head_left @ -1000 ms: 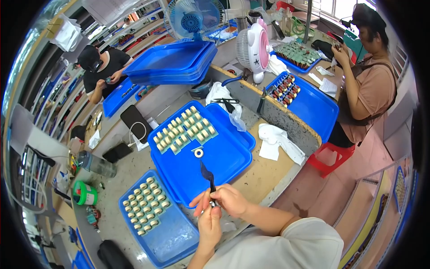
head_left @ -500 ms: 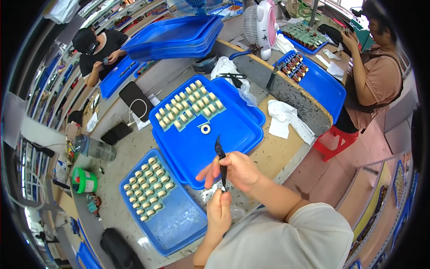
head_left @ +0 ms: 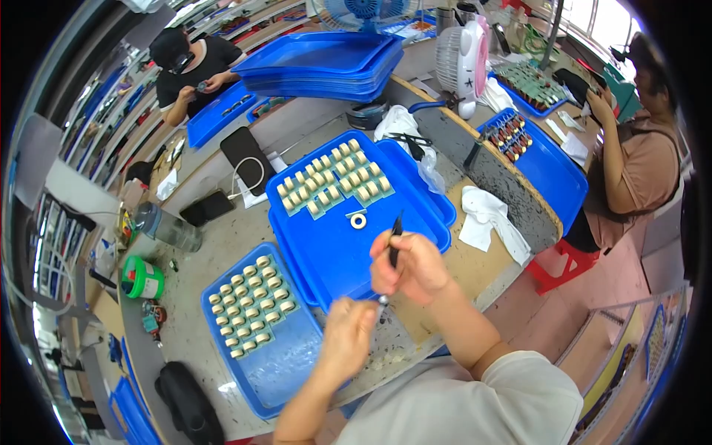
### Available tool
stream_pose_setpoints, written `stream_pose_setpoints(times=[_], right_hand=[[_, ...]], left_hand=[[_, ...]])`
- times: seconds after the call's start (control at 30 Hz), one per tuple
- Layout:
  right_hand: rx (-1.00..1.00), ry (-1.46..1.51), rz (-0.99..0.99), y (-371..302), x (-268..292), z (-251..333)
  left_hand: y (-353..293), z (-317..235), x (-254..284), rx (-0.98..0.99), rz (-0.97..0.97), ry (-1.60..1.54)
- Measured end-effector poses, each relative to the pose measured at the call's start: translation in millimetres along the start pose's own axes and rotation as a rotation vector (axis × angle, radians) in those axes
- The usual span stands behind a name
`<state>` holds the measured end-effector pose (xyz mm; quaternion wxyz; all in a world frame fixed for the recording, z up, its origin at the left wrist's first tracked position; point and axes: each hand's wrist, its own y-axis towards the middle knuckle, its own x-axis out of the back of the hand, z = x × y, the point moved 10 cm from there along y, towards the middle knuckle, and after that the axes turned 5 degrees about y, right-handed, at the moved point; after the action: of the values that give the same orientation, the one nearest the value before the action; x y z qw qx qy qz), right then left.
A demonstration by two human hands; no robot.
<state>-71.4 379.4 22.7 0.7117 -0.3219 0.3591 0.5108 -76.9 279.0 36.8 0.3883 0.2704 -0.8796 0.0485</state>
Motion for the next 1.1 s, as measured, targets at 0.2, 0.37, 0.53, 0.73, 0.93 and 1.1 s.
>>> stream_pose_setpoints(times=[0.2, 0.37, 0.53, 0.73, 0.93, 1.1], right_hand=[[0.089, 0.103, -0.012, 25.3, 21.2, 29.0], [0.227, 0.215, -0.161, 27.0, 71.5, 30.8], [0.31, 0.105, -0.286, 18.7, 79.3, 44.9], [0.455, -0.009, -0.39, 18.6, 86.6, 56.0], [0.659, -0.133, -0.452, 7.2, 89.4, 66.5], [0.594, -0.1, -0.377, 14.6, 82.6, 46.8]], left_hand=[[80.6, 63.3, 9.1, 0.087, -0.087, 0.467], [118.5, 73.6, -3.4, 0.183, -0.202, 0.544], [130.4, 77.0, -8.2, 0.244, -0.215, 0.458], [125.5, 87.6, -0.9, 0.214, -0.2, 0.262], [82.9, 20.9, 24.9, 0.017, -0.136, -0.145], [19.5, -15.6, 41.5, -0.045, -0.115, -0.442]])
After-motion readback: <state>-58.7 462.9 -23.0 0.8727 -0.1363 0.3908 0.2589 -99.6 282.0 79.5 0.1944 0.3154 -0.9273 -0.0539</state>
